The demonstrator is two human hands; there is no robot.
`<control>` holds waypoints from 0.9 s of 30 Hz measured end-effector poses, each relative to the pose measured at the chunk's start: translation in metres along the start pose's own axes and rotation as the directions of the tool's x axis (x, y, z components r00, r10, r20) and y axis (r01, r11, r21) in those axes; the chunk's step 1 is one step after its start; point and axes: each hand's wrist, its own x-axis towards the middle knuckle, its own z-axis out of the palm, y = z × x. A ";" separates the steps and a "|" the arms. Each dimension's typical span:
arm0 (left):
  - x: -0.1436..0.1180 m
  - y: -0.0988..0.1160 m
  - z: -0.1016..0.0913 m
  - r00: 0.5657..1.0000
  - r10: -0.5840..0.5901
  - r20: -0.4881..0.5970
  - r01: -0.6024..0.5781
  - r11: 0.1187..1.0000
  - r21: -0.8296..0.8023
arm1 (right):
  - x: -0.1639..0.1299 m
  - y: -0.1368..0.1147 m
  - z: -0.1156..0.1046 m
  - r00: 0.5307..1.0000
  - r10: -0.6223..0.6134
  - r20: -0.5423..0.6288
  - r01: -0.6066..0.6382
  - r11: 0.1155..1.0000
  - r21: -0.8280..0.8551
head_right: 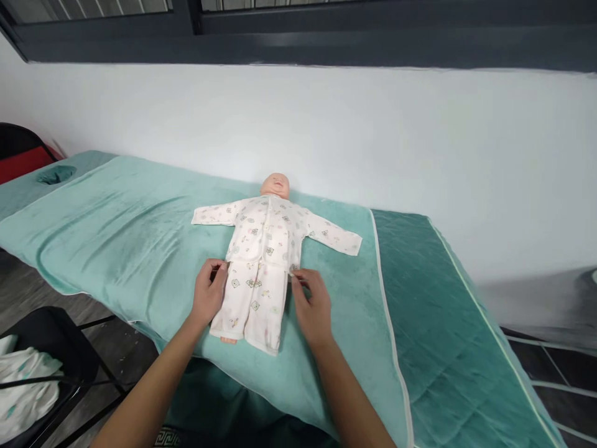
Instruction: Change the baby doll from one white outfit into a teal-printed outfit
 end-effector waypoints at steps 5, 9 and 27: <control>0.000 -0.010 -0.007 0.993 -0.106 -0.053 0.099 0.989 -0.111 | 0.003 0.010 -0.004 0.961 0.269 -0.056 -0.261 0.958 0.119; -0.003 -0.009 -0.009 0.998 0.037 -0.055 -0.041 0.997 -0.070 | 0.002 0.013 -0.003 0.964 0.267 -0.013 -0.264 0.959 0.101; -0.062 -0.075 -0.137 0.932 0.266 -0.247 -0.087 0.825 0.558 | -0.007 0.010 -0.013 0.913 0.408 0.013 -0.408 0.913 -0.025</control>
